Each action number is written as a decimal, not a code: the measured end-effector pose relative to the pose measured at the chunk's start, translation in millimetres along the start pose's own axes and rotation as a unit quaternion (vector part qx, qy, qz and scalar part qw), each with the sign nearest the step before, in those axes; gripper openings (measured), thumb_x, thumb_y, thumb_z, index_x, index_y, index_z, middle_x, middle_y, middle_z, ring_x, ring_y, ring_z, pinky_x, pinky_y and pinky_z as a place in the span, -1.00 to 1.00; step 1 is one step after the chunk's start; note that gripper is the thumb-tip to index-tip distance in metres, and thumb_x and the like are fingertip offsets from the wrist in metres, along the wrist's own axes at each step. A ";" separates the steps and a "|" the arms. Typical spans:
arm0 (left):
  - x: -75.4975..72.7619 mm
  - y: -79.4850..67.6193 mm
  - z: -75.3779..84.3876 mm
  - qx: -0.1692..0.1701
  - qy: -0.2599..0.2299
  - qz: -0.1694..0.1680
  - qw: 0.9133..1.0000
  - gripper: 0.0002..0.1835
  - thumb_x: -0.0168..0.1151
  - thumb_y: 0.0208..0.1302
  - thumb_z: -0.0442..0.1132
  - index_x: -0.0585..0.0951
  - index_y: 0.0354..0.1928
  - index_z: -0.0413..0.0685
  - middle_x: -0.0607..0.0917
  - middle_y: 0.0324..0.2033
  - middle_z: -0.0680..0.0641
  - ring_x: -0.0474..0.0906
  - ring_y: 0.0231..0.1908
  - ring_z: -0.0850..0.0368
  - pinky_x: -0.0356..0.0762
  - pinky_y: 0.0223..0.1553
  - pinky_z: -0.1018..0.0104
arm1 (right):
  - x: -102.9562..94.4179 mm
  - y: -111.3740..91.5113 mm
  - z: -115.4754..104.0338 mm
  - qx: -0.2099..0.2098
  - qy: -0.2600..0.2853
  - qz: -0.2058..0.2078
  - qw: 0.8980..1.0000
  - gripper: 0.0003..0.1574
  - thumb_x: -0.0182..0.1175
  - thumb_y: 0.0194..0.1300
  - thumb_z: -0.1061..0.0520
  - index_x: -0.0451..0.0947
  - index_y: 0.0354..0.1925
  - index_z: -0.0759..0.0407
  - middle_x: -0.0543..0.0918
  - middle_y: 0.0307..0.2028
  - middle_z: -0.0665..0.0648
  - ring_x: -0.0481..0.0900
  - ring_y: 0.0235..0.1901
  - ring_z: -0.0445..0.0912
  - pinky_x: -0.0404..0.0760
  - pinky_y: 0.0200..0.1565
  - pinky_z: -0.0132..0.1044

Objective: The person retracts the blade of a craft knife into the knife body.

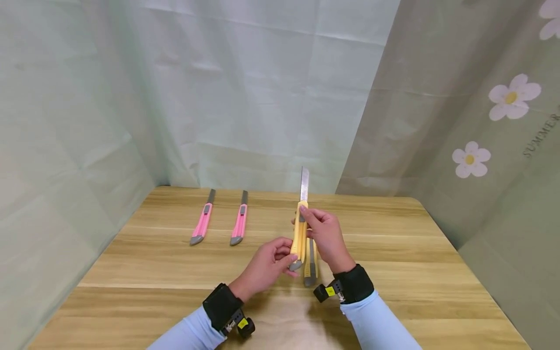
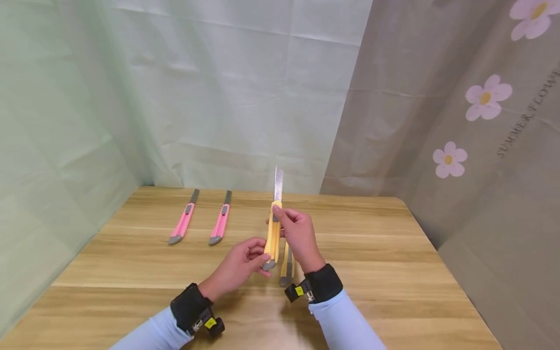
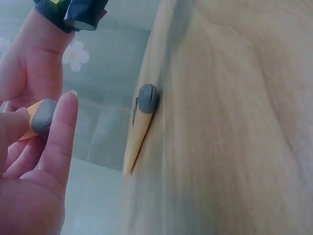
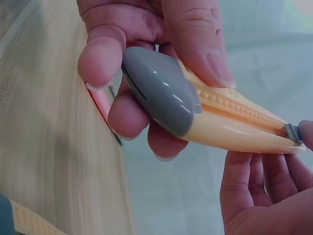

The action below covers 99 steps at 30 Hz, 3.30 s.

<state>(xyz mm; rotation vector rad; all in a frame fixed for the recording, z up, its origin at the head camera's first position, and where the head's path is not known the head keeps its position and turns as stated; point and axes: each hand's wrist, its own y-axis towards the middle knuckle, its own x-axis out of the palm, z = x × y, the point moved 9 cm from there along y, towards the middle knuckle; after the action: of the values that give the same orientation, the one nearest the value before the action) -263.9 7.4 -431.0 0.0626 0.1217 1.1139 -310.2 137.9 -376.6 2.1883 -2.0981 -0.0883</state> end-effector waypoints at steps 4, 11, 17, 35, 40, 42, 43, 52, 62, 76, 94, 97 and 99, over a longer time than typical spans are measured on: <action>-0.9 0.0 -0.8 0.000 -0.004 0.000 1.000 -0.71 0.20 0.49 -0.32 0.54 0.17 -0.25 0.72 -0.05 -0.28 0.74 -0.15 -0.02 0.85 -0.18 0.09 | 0.2 0.4 -0.6 -0.003 0.000 -0.001 1.000 -0.45 0.31 0.40 -0.19 0.74 -0.02 0.28 0.82 -0.18 0.29 0.75 -0.24 -0.05 0.77 -0.21 -0.23; -1.2 0.9 0.6 0.003 -0.006 -0.004 1.000 -0.70 0.19 0.50 -0.30 0.53 0.19 -0.22 0.72 -0.02 -0.28 0.74 -0.15 0.02 0.85 -0.18 0.08 | 1.3 1.2 -4.2 -0.023 0.002 -0.001 1.000 -0.49 0.28 0.44 -0.14 0.73 -0.02 0.30 0.81 -0.19 0.31 0.76 -0.24 -0.06 0.79 -0.25 -0.25; -1.7 0.5 3.4 0.005 -0.004 -0.003 1.000 -0.71 0.18 0.50 -0.32 0.54 0.18 -0.23 0.72 -0.02 -0.31 0.73 -0.16 0.04 0.85 -0.20 0.07 | 1.9 0.7 -5.4 -0.025 0.006 -0.004 1.000 -0.50 0.28 0.45 -0.12 0.73 -0.01 0.30 0.80 -0.17 0.35 0.75 -0.26 -0.08 0.78 -0.26 -0.25; -1.8 0.9 3.0 0.005 0.003 0.000 1.000 -0.71 0.22 0.48 -0.31 0.56 0.17 -0.21 0.73 -0.08 -0.24 0.71 -0.21 0.08 0.85 -0.25 0.08 | 2.0 -0.9 -7.0 -0.029 -0.008 -0.007 1.000 -0.50 0.28 0.44 -0.16 0.74 -0.01 0.25 0.79 -0.14 0.37 0.74 -0.25 -0.07 0.75 -0.26 -0.30; -1.9 0.9 2.8 0.003 0.004 0.000 1.000 -0.72 0.21 0.48 -0.32 0.56 0.16 -0.21 0.73 -0.09 -0.23 0.71 -0.22 0.09 0.85 -0.26 0.10 | 1.6 -0.7 -6.7 -0.030 -0.011 -0.005 0.999 -0.49 0.28 0.43 -0.17 0.75 -0.01 0.24 0.80 -0.16 0.34 0.73 -0.29 -0.08 0.73 -0.30 -0.34; -1.6 0.9 3.0 0.004 0.004 0.000 1.000 -0.72 0.21 0.48 -0.32 0.56 0.15 -0.21 0.73 -0.10 -0.23 0.70 -0.22 0.09 0.85 -0.26 0.08 | 1.3 -0.6 -6.4 -0.030 -0.011 -0.004 0.999 -0.49 0.29 0.43 -0.16 0.75 -0.02 0.25 0.81 -0.17 0.32 0.73 -0.30 -0.09 0.72 -0.31 -0.35; -1.6 0.8 3.2 0.005 0.005 -0.001 1.000 -0.73 0.21 0.48 -0.32 0.56 0.15 -0.21 0.73 -0.10 -0.23 0.70 -0.23 0.09 0.85 -0.26 0.07 | 1.3 -0.8 -6.8 -0.031 -0.011 -0.004 0.999 -0.49 0.29 0.43 -0.16 0.75 -0.02 0.25 0.81 -0.18 0.31 0.72 -0.31 -0.09 0.72 -0.32 -0.35; -2.3 0.6 3.4 0.006 0.012 -0.001 1.000 -0.73 0.21 0.48 -0.34 0.56 0.15 -0.21 0.73 -0.12 -0.21 0.70 -0.24 0.09 0.83 -0.24 -0.02 | 2.3 -0.4 -5.9 -0.032 -0.005 -0.006 0.999 -0.50 0.29 0.44 -0.14 0.74 -0.01 0.27 0.83 -0.23 0.24 0.73 -0.31 -0.10 0.70 -0.33 -0.35; -2.5 0.8 2.9 0.007 0.008 -0.003 1.000 -0.71 0.23 0.46 -0.33 0.55 0.15 -0.25 0.72 -0.11 -0.26 0.70 -0.26 0.14 0.85 -0.26 0.03 | 2.7 0.4 -4.9 -0.033 -0.006 -0.011 0.999 -0.55 0.29 0.44 -0.09 0.74 0.02 0.26 0.83 -0.24 0.21 0.76 -0.24 -0.09 0.77 -0.20 -0.20; -2.7 -0.2 2.0 0.003 0.016 -0.001 1.000 -0.71 0.21 0.47 -0.33 0.55 0.17 -0.19 0.71 -0.11 -0.21 0.70 -0.23 0.04 0.85 -0.30 0.12 | 4.0 1.2 -4.0 -0.036 0.006 -0.015 0.999 -0.56 0.27 0.47 -0.04 0.73 0.02 0.32 0.83 -0.22 0.26 0.76 -0.23 -0.10 0.78 -0.18 -0.24; -4.8 0.1 3.9 0.001 0.010 0.008 1.000 -0.70 0.20 0.48 -0.34 0.56 0.19 -0.18 0.71 -0.11 -0.23 0.70 -0.19 -0.12 0.84 -0.27 0.02 | 8.7 1.4 -2.9 -0.025 0.030 -0.042 0.998 -0.58 0.25 0.48 0.06 0.67 0.11 0.35 0.83 -0.19 0.17 0.70 -0.26 -0.19 0.73 -0.20 -0.35; -4.9 -0.5 5.4 0.001 0.011 0.010 1.000 -0.70 0.20 0.48 -0.35 0.56 0.19 -0.18 0.71 -0.11 -0.22 0.70 -0.21 -0.06 0.84 -0.27 0.02 | 9.6 1.8 -1.6 -0.024 0.033 -0.046 0.998 -0.58 0.25 0.48 0.07 0.66 0.12 0.36 0.83 -0.23 0.07 0.70 -0.26 -0.20 0.73 -0.19 -0.35; -4.5 -0.8 6.1 0.003 0.011 0.009 1.000 -0.70 0.20 0.48 -0.36 0.56 0.19 -0.18 0.71 -0.11 -0.22 0.70 -0.22 -0.03 0.85 -0.28 0.04 | 9.2 1.9 -0.8 -0.023 0.033 -0.045 0.998 -0.58 0.25 0.48 0.07 0.66 0.12 0.35 0.83 -0.21 0.12 0.71 -0.25 -0.19 0.74 -0.18 -0.34</action>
<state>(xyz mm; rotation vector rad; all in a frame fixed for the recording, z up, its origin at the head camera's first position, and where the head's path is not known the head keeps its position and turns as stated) -264.4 3.0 -424.7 0.0567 0.1435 1.1323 -311.6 128.7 -375.3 2.2260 -1.9448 -0.0687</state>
